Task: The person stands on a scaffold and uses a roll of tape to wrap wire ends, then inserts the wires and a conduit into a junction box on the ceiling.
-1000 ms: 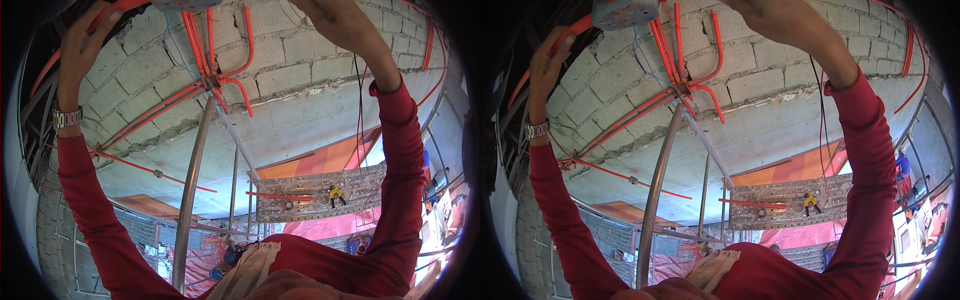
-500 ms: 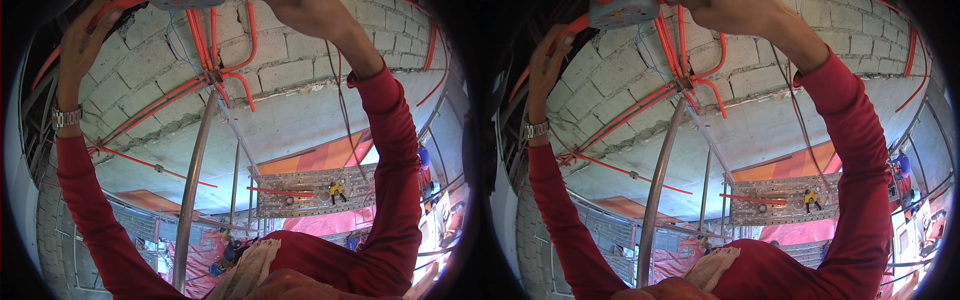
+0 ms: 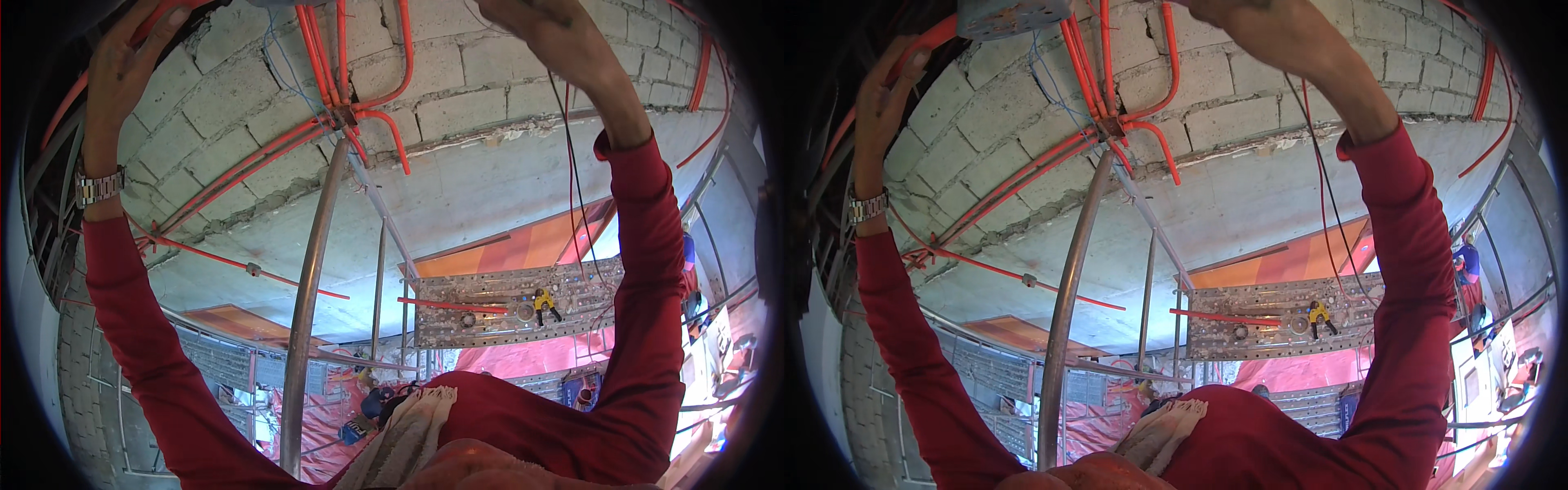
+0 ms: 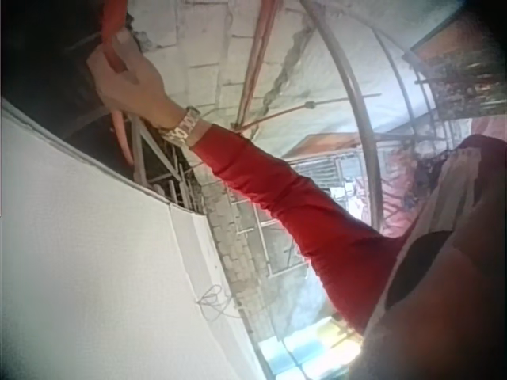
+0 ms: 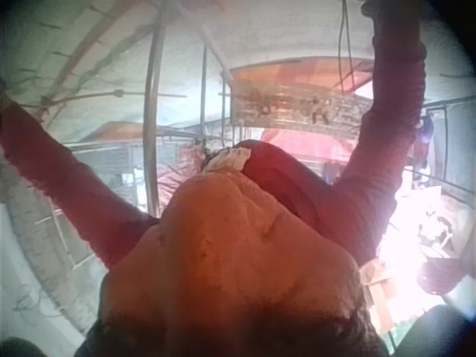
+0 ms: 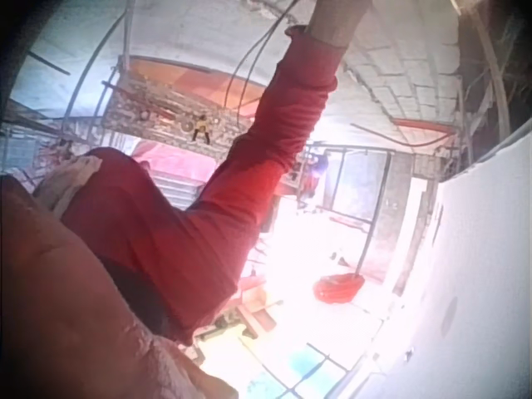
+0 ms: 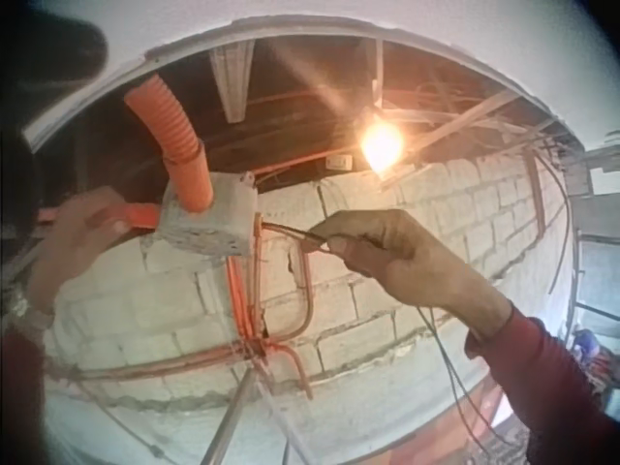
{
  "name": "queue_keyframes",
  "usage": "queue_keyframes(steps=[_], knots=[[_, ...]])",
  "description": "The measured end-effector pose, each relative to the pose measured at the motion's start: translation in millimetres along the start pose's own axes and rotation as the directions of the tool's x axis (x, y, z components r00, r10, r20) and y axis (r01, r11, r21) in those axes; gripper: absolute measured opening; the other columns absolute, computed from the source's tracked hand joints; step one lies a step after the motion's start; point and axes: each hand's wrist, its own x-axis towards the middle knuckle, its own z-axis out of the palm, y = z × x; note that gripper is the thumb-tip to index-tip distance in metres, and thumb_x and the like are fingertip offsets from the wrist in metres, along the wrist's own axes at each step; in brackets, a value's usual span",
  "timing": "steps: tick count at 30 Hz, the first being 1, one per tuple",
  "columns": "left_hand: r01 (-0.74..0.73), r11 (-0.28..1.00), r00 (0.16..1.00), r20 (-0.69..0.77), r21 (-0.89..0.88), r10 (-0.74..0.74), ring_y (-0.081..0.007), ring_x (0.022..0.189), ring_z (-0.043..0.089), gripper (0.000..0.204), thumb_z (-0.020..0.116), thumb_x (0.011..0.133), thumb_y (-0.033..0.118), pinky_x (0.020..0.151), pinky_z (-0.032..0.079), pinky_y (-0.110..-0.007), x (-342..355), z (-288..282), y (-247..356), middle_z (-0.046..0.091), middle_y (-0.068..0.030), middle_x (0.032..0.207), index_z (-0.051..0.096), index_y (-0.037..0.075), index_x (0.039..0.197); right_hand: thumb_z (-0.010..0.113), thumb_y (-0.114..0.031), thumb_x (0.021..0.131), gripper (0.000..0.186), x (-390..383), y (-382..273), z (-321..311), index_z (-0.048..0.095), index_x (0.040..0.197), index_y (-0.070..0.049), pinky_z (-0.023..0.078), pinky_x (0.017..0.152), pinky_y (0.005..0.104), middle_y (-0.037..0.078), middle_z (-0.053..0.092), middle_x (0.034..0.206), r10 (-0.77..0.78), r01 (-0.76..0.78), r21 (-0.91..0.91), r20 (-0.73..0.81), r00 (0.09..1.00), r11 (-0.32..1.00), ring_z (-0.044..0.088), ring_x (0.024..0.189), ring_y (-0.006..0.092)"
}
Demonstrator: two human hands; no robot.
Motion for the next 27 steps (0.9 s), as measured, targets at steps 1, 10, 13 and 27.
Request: queue_keyframes(steps=[1,10,13,27], knots=[[-0.008,1.000,1.000,-0.007,-0.008,0.008,-0.0105,0.093,0.061,0.043,0.067,0.102,0.040,0.084,0.049,-0.026,4.2,0.7,4.3,0.068,-0.0020,0.102,0.067,0.004,0.126,0.053,-0.011,0.107,0.023,3.8,5.1,-12.0,0.070,0.120,-0.003,0.042,0.069,0.0247,-0.003,0.062,0.086,-0.014,0.014,-0.044,0.006,1.000,0.999,0.049,0.075,0.0063],[-0.058,0.989,0.996,-0.059,0.135,0.066,-0.0088,0.081,0.058,0.043,0.069,0.100,0.041,0.076,0.045,-0.023,6.4,11.4,19.5,0.068,-0.0015,0.095,0.069,0.004,0.122,0.057,-0.013,0.104,0.018,52.3,17.0,5.3,0.069,0.109,0.000,0.050,0.076,0.0327,0.006,0.068,0.089,-0.374,0.381,-0.211,0.071,0.925,0.900,0.061,0.081,0.0168],[0.093,0.971,0.995,0.005,0.221,-0.096,-0.0092,0.081,0.059,0.045,0.069,0.099,0.042,0.075,0.046,-0.023,9.4,9.1,7.9,0.069,-0.0030,0.097,0.069,0.004,0.123,0.056,-0.018,0.107,0.020,36.8,11.7,15.9,0.068,0.114,-0.003,0.047,0.065,0.0285,0.004,0.063,0.082,-0.149,0.149,-0.053,-0.011,0.989,0.987,0.056,0.071,0.0120],[0.048,0.998,0.999,-0.006,-0.047,-0.048,-0.0156,0.105,0.066,0.047,0.069,0.099,0.042,0.093,0.058,-0.032,9.9,-2.0,-7.2,0.068,-0.0061,0.114,0.068,0.004,0.127,0.058,-0.017,0.107,0.023,-3.8,18.1,-1.0,0.073,0.107,-0.001,0.044,0.071,0.0265,-0.002,0.065,0.087,0.119,-0.125,-0.038,-0.134,0.984,0.991,0.051,0.075,0.0072]])
